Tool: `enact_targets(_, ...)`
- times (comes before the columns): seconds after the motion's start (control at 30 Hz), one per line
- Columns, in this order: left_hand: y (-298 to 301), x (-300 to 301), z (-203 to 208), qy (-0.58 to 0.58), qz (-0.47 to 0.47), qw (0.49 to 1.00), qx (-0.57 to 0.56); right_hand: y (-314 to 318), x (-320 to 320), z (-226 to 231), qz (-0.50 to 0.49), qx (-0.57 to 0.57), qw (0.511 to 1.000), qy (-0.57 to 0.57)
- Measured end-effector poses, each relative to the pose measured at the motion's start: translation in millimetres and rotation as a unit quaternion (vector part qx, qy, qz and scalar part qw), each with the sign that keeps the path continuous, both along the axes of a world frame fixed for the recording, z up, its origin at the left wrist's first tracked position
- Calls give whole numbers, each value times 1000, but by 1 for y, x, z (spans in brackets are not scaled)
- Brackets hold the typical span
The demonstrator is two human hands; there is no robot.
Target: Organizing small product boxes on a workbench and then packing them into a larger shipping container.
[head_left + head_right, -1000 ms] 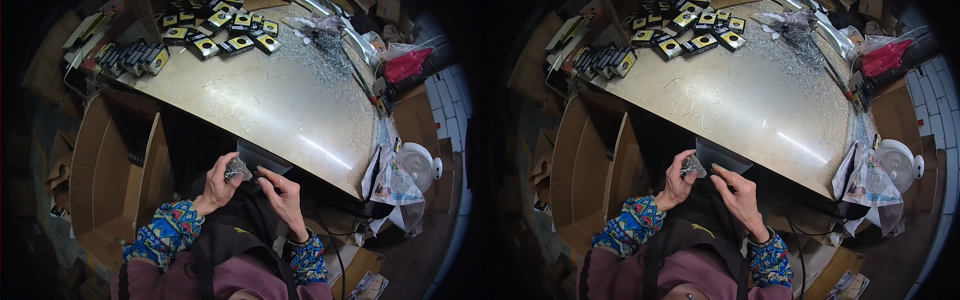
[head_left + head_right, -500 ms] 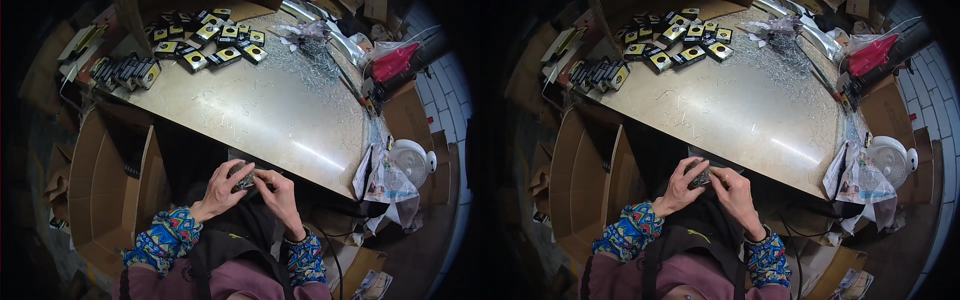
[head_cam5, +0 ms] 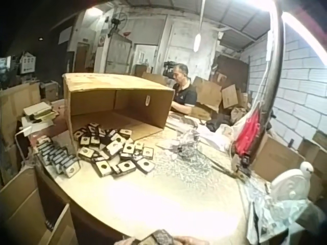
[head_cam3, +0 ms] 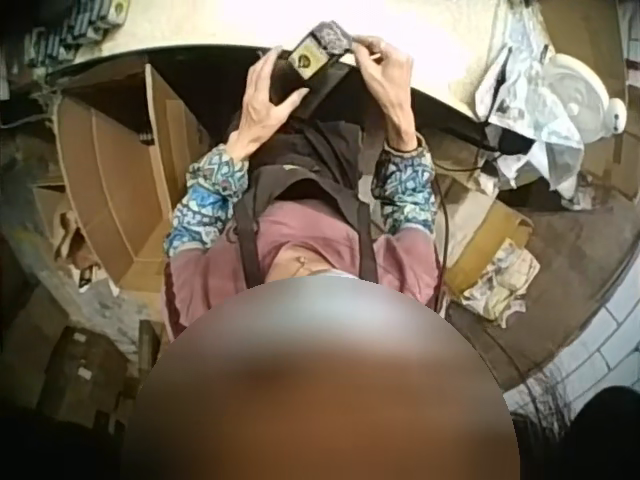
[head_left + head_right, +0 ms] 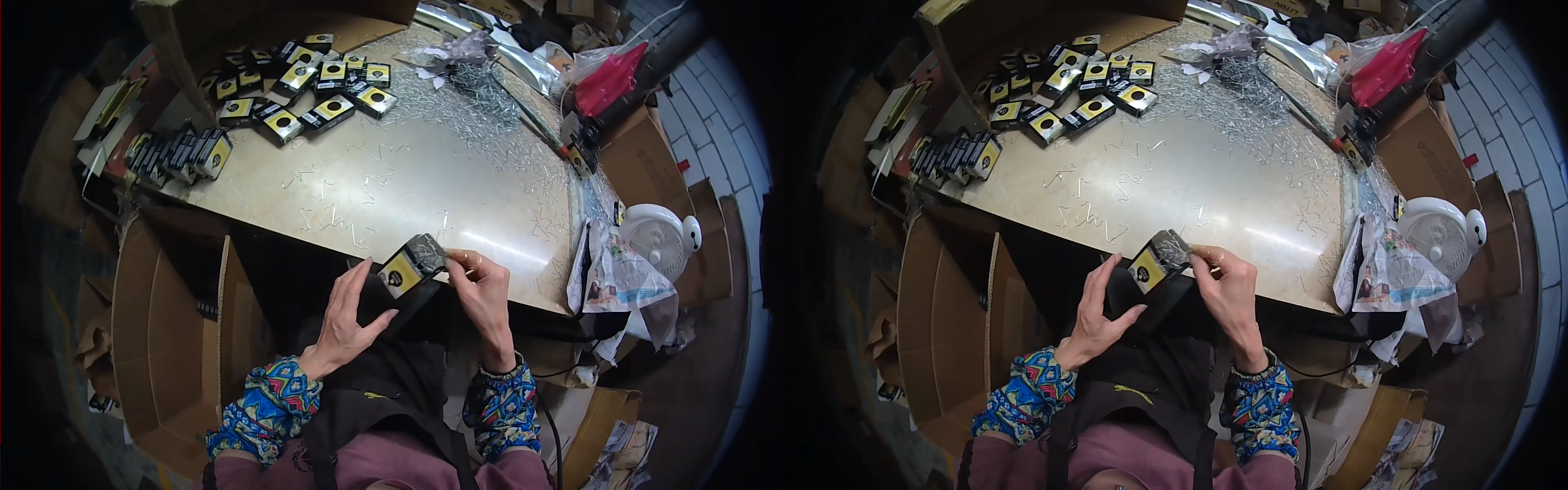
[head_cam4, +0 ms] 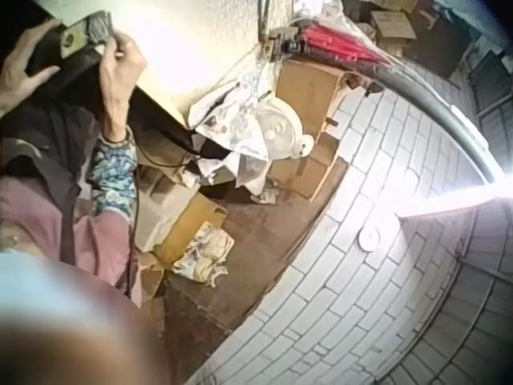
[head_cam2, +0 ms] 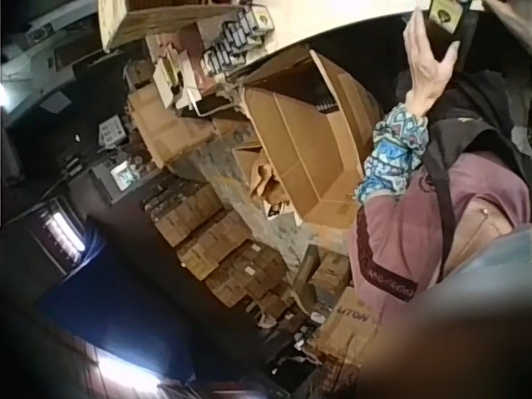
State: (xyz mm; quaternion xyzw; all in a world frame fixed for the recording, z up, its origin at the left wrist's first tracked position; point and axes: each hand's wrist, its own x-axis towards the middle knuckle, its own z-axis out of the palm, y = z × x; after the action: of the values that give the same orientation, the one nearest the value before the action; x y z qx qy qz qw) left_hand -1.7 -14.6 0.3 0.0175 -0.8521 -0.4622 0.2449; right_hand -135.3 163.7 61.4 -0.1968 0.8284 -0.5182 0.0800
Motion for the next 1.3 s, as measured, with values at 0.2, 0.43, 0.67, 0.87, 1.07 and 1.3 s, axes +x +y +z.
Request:
enact_targets(0.2, 8, -13, 12, -3, -1, 1000, 25, -6, 4, 7, 41, -33, 998, -46)
enact_targets(0.43, 12, -19, 20, -58, 74, 995, 34, -10, 15, 3, 102, -85, 990, 50)
enact_targets(0.67, 15, -19, 18, -13, 62, 998, -27, -24, 20, -17, 75, -56, 976, 196)
enact_targets(0.87, 8, -16, 13, -25, 84, 994, -73, -19, 17, -15, 202, -52, 973, 97)
enact_targets(1.07, 6, -23, 17, -25, 80, 993, -83, -26, 15, -15, 153, -62, 976, 141)
enact_targets(1.3, -50, -74, 69, -72, 30, 932, -355, -22, -58, -29, -88, -236, 965, -75)
